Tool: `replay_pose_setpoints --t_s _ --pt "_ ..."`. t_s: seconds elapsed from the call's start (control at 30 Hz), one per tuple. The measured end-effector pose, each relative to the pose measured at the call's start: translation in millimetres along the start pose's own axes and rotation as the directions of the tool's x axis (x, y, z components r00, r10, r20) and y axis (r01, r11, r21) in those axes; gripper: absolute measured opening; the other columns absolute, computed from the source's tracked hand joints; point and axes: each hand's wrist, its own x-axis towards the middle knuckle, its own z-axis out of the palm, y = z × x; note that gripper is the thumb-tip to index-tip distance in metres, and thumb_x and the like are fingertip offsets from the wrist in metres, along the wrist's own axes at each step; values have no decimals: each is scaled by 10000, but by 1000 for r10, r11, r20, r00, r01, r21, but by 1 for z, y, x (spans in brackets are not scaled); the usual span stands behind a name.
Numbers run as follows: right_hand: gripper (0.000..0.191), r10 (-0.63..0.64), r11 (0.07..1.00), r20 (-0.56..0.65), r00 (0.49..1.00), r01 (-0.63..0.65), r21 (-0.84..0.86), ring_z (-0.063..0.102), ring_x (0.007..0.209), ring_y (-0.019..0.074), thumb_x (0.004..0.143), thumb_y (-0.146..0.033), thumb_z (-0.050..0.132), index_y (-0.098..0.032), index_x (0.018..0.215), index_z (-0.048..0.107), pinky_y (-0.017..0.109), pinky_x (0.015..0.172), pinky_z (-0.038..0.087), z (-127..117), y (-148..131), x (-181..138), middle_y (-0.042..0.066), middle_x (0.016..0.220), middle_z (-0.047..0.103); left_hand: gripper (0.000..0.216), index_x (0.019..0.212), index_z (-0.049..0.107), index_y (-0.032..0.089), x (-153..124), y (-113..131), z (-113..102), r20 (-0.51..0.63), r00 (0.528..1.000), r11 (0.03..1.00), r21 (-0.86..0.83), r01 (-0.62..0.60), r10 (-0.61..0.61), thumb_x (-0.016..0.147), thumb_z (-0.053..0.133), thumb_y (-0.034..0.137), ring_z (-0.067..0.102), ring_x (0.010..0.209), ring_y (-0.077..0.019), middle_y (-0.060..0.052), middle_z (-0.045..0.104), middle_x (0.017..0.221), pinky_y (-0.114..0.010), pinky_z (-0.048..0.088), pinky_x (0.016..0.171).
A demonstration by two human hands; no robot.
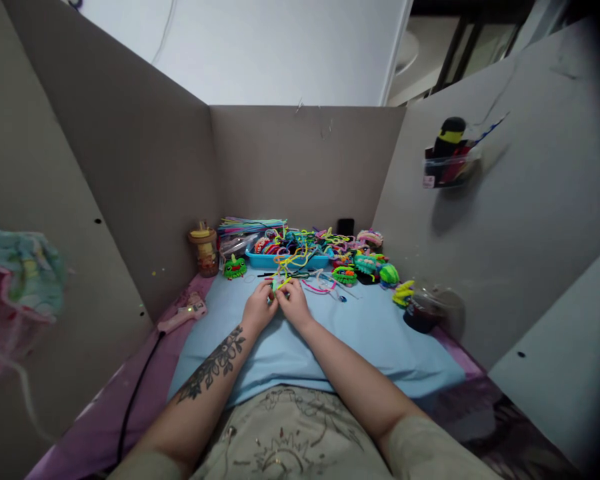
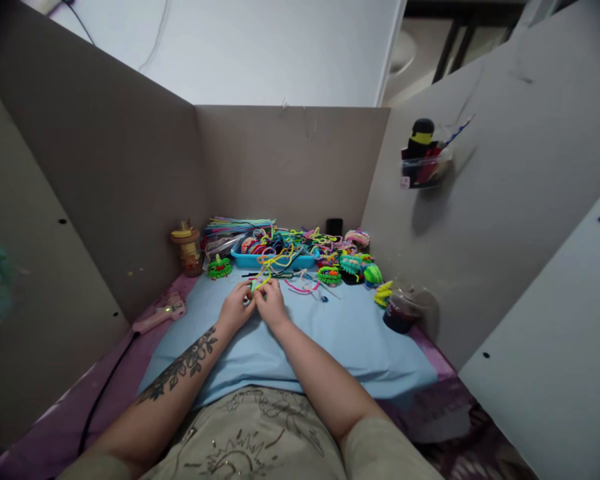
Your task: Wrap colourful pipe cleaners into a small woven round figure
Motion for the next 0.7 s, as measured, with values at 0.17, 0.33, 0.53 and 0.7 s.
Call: replay_pose_setpoints --t_s 0.17,0.33,0.53,0.7 --pt "119 5 1000 4 1000 -5 -10 544 822 185 759 -186 570 -199 642 589 333 824 473 -2 0 0 38 850 500 156 661 483 207 1 -2 2 11 999 999 -27 -37 37 802 537 168 603 1094 -249 -123 641 1111 -394 512 885" --pt "124 0 1000 6 1000 0 -4 544 799 181 749 -175 560 -197 629 581 327 809 474 -3 -2 0 31 825 500 162 657 485 204 0 -1 -1 35 997 995 -79 -66 69 803 529 150 616 1060 -220 -101 659 1071 -360 519 864" --pt "119 -29 1000 30 999 29 -2 541 828 190 756 -182 543 -204 645 580 340 821 473 -5 -1 0 34 842 506 55 761 512 206 2 -6 -1 45 998 991 -133 -32 39 790 556 190 609 1017 -211 -94 633 1086 -304 538 712" --pt "108 -66 998 70 995 66 6 543 865 192 756 -180 541 -206 657 575 344 840 471 -8 -1 1 41 887 512 148 764 488 201 5 -13 -4 15 1000 987 -163 -9 12 728 631 219 495 1219 -270 -133 546 1233 -409 489 927"
